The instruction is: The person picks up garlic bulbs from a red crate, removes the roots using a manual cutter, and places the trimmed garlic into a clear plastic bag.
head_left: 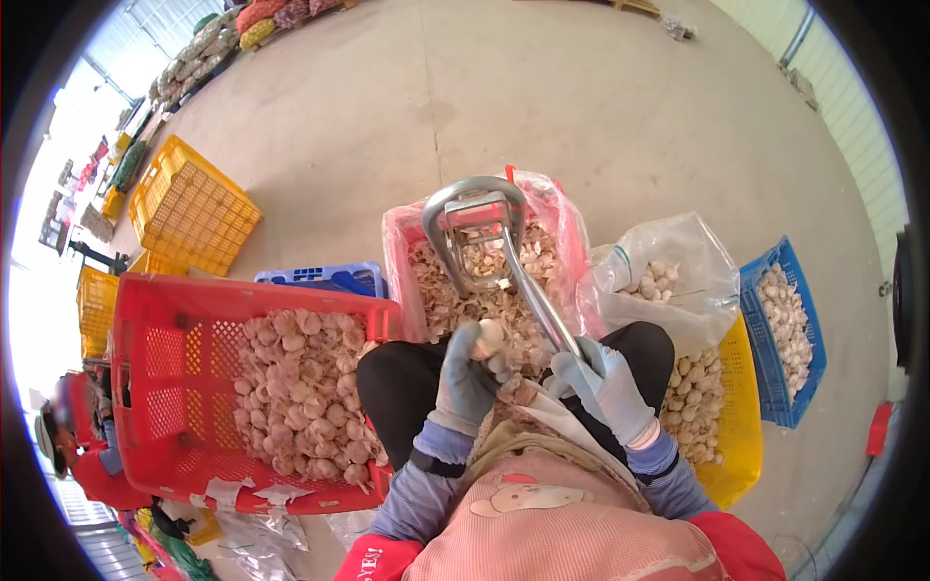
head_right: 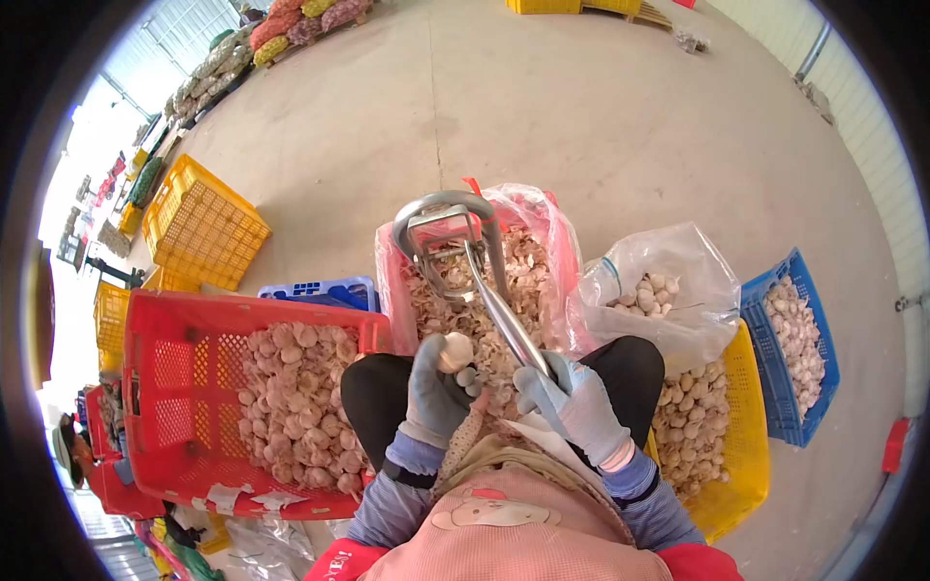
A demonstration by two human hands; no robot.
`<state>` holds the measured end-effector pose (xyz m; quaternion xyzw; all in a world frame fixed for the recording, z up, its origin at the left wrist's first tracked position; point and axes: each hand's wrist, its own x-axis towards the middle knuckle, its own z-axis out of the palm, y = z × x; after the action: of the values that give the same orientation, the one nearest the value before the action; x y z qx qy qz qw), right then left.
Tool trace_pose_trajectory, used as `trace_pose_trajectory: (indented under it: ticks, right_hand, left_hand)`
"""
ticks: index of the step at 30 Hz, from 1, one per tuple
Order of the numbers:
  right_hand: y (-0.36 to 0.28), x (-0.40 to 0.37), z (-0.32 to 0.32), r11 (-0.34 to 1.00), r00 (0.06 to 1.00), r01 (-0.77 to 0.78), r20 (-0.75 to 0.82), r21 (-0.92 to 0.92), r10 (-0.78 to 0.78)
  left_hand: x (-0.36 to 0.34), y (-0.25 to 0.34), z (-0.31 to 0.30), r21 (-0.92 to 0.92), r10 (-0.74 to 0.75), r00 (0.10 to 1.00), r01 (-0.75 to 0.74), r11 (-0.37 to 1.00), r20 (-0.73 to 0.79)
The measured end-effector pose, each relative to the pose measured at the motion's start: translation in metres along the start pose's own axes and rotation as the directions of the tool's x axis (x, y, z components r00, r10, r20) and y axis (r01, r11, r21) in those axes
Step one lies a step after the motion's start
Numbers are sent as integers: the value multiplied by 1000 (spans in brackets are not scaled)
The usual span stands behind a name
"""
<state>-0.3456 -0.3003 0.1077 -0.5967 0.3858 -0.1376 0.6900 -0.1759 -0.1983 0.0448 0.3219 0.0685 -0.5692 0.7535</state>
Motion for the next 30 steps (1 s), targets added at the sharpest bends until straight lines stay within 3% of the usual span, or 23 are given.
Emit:
trace_pose_trajectory:
  ticks: [2,6,9,10,14,17,21,24,29,30]
  right_hand:
    - [-7,-3,-2,999,999,2,40,41,-4]
    - [-13,-5,-3,1000,997,-15,74,-10,15]
    - [-10,-4,-1,999,997,-26,69,35,24]
    - [-13,-3,-3,999,996,-39,80,-36,41]
    - [-11,-2,-2,999,997,-13,79,-50,17]
    - [-2,1,-4,997,996,-70,47,-15,71]
    - [6,2,-8,996,998,-10,67,-85,16]
    - [-15,-5,-1,997,996,-57,67,-49,61]
    - [-7,0,5,997,997,-78,27,12,77]
    - [14,10,4,983,1000,-16,-18,-183,13]
  left_hand:
    - [12,-1,-1,-60,-74,996,71,996,-47]
    - [22,-3,5,132,-22,998,29,991,-57]
    - [20,4,9,8,-73,995,73,997,62]
    - [18,8,10,-51,-73,988,81,995,139]
    - [19,15,1,-102,-72,927,117,988,368]
    - [28,7,-15,-72,-98,962,120,990,257]
    - [37,11,-15,-199,-106,916,195,961,387]
    - [33,16,-2,-174,-79,981,111,979,178]
    - [51,11,-17,-158,-38,986,63,985,159]
    - [52,10,-17,-150,-35,986,60,987,164]
